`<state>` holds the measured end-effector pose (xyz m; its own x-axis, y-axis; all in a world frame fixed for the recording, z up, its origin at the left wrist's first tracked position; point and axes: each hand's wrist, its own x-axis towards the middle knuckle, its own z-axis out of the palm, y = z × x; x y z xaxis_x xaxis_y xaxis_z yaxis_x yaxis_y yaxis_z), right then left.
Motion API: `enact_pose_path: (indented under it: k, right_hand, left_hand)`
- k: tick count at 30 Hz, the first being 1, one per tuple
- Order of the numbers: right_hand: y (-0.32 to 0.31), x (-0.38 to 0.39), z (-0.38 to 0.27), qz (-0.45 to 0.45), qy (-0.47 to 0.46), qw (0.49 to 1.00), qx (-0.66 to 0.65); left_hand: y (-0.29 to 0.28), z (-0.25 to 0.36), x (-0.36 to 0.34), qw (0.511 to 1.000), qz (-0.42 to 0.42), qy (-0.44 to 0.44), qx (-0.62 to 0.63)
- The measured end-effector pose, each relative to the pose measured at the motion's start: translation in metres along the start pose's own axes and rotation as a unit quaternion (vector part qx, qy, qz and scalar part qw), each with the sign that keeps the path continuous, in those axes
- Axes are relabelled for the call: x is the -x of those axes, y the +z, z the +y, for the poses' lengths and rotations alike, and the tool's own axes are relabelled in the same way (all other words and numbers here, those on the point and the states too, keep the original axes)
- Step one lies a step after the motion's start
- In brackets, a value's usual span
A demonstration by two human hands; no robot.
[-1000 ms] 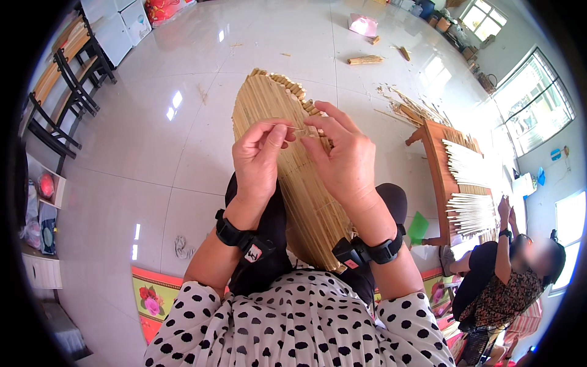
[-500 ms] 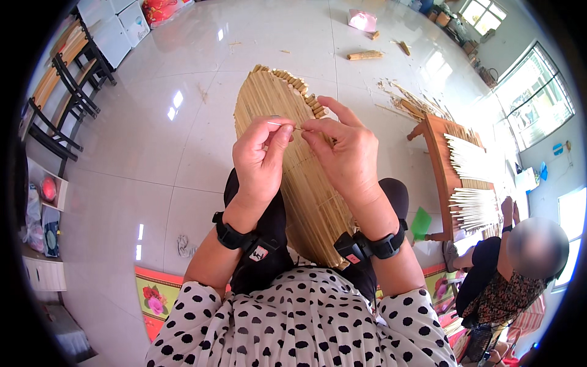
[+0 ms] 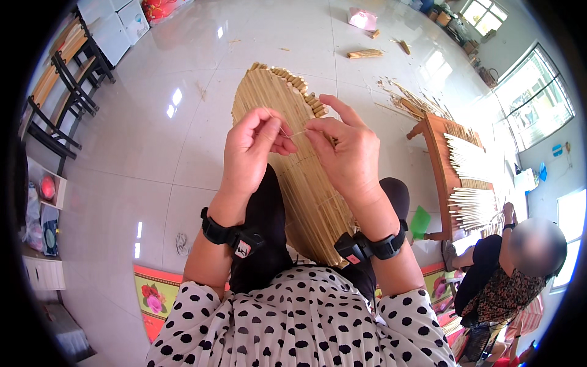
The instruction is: The person is assembling a circular bamboo fan by threading a white cord through holes at the ends of bamboo sticks and securing them with knots. They use pliers to pull the cord through tight spots and trim excess cord.
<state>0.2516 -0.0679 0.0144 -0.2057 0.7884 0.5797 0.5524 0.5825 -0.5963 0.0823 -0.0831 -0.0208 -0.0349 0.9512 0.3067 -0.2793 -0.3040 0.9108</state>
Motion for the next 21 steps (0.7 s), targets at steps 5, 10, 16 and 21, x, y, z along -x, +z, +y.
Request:
enact_pose_path:
  k: [5,10,16,21]
  right_hand:
    - [-0.001,0.001,-0.002,-0.010,0.009,1.000,0.000]
    - [0.000,0.000,-0.004,0.013,-0.017,1.000,0.020]
    - [-0.003,0.000,-0.017,0.008,0.051,0.999,0.011]
    - [-0.006,0.001,-0.018,-0.019,0.082,0.996,0.042]
  left_hand:
    - [-0.004,0.007,-0.001,0.990,-0.043,-0.062,-0.117]
    - [-0.002,0.007,-0.008,0.971,-0.033,-0.059,-0.231]
    - [-0.013,0.003,-0.004,0.865,-0.060,0.117,-0.483]
    - [-0.026,0.021,-0.004,0.951,-0.075,-0.036,-0.297]
